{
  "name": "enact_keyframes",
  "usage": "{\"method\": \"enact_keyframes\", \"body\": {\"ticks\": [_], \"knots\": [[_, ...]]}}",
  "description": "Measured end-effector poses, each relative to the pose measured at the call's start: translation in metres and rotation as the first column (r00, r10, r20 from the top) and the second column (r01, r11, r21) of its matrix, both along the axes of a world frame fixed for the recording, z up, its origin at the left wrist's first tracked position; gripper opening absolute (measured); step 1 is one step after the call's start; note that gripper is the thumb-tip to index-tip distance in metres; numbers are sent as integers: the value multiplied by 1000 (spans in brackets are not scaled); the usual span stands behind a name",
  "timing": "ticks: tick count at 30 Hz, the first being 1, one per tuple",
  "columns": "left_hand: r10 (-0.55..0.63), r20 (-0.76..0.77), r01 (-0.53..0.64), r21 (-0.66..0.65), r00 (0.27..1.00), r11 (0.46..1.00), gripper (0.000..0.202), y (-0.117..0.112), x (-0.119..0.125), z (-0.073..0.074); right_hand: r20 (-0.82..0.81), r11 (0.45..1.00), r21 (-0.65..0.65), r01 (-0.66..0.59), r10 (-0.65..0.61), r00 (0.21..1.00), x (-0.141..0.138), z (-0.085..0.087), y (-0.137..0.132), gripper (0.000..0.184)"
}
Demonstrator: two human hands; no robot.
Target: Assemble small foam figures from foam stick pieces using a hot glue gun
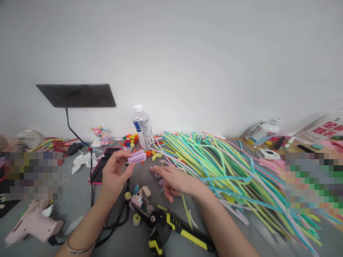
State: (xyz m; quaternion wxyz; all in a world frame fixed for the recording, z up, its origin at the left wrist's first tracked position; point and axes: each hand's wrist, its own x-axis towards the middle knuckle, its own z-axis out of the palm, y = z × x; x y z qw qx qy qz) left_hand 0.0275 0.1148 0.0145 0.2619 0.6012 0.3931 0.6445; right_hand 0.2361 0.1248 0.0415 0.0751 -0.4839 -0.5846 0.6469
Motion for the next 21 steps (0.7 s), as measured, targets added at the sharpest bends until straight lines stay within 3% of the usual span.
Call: {"method": "enact_keyframes", "body": {"ticks": [10, 16, 18, 21], "knots": [[-35, 10, 34, 13, 999, 999, 18, 0, -1, -3, 101, 988, 121, -98, 86, 991, 13, -2, -4, 54], [-50, 9, 50, 26, 999, 998, 22, 1, -1, -5, 136, 986, 142, -88, 68, 988, 22, 1, -3, 54], [-51, 7, 51, 35, 999, 998, 22, 1, -1, -5, 119, 977, 208, -42, 17, 993, 21, 3, -1, 50], [-46, 6, 46, 36, 999, 998, 21, 2, -1, -4, 8, 924, 349, 154, -168, 986, 20, 2, 6, 39]]}}
